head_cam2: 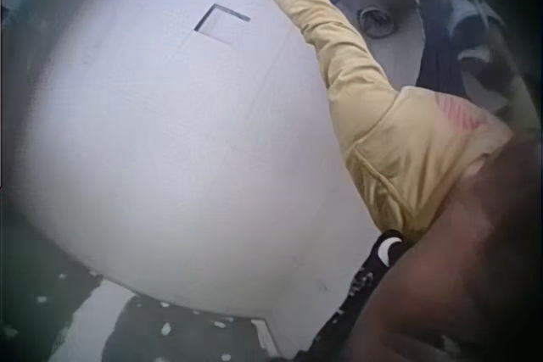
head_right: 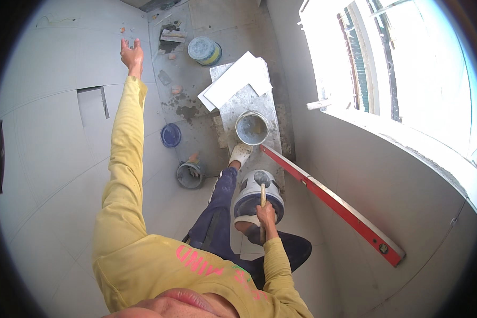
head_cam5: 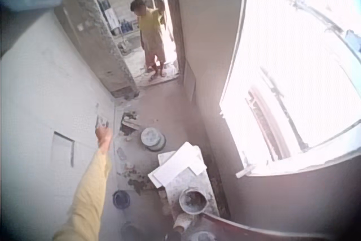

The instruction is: The person installs ceiling tiles by tapping them into place with a rubber mallet, measures gaps with a tape measure, and uses a level to ensure alignment. The person also retrieves materials from a bucket and adjusts tile positions.

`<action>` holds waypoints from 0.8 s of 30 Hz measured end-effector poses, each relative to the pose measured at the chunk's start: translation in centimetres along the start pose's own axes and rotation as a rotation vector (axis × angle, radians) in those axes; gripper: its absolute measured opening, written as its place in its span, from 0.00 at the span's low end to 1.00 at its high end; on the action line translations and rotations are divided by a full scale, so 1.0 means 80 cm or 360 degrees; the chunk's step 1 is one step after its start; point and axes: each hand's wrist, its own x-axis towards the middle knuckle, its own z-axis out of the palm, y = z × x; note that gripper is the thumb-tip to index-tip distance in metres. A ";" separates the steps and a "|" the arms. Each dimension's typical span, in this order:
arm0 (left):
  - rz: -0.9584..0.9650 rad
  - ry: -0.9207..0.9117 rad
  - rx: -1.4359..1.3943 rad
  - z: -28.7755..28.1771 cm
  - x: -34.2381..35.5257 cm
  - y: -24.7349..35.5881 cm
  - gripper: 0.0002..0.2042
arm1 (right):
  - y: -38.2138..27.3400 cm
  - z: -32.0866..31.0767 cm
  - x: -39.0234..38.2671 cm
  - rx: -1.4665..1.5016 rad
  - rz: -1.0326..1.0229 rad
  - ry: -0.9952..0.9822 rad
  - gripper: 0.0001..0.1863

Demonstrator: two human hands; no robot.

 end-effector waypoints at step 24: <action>-0.0235 -0.1774 0.0453 0.457 -0.705 -0.239 0.17 | 0.002 0.153 0.350 -0.0365 0.0144 -0.0031 0.27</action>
